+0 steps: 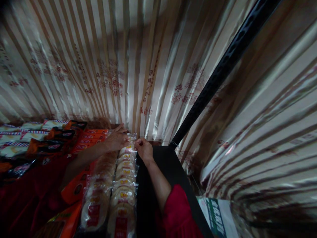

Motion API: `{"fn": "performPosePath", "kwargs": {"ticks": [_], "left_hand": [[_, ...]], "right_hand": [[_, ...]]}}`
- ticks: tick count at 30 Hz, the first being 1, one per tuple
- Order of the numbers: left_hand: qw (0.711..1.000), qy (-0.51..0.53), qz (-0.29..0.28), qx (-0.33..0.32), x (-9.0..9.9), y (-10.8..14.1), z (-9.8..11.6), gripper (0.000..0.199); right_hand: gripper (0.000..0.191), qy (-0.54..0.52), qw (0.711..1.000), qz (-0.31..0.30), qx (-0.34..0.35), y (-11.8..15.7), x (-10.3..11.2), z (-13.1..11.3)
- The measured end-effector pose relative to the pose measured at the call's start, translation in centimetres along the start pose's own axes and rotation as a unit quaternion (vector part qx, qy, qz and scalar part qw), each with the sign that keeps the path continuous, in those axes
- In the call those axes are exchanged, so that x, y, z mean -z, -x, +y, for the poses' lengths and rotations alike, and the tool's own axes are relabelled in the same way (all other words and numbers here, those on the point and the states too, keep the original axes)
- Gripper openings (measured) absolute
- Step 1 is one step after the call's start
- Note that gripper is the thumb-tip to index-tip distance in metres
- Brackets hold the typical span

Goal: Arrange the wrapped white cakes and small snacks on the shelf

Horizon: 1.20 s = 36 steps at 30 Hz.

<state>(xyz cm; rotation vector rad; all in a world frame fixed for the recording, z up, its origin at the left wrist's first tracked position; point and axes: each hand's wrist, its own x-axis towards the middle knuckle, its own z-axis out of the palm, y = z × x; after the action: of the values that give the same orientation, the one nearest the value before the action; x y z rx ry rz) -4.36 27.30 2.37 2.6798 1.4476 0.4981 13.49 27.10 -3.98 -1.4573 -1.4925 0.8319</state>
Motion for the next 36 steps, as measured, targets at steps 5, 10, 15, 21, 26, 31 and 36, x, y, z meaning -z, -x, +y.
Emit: {"fn": "performPosePath", "kwargs": {"ticks": [5,10,15,21,26,31,36], "left_hand": [[1.0,-0.012,-0.015,0.016,0.4,0.5,0.3,0.018],[0.999,-0.015,-0.02,0.026,0.4,0.7,0.4,0.019],[0.999,-0.013,-0.007,0.029,0.5,0.8,0.7,0.017],[1.0,-0.018,-0.009,0.022,0.4,0.7,0.7,0.016],[0.999,-0.027,0.005,0.019,0.0,0.7,0.5,0.015],[0.999,-0.047,0.007,-0.016,-0.2,0.6,0.0,0.016],[0.998,-0.06,0.001,-0.027,-0.1,0.4,0.1,0.02]], "right_hand": [[0.025,-0.04,0.999,0.011,-0.018,0.8,0.1,-0.8],[0.03,-0.003,1.0,0.012,-0.003,2.6,1.8,-0.7],[0.033,-0.034,0.996,-0.086,-0.019,4.0,2.9,-1.0],[0.035,-0.122,0.984,-0.126,-0.038,4.0,2.4,-1.9],[0.038,-0.147,0.984,-0.096,-0.044,4.1,1.7,-2.0],[0.038,-0.161,0.984,-0.062,-0.045,4.1,1.0,-1.7],[0.037,-0.138,0.989,-0.029,-0.053,3.8,0.7,-1.4]]}}
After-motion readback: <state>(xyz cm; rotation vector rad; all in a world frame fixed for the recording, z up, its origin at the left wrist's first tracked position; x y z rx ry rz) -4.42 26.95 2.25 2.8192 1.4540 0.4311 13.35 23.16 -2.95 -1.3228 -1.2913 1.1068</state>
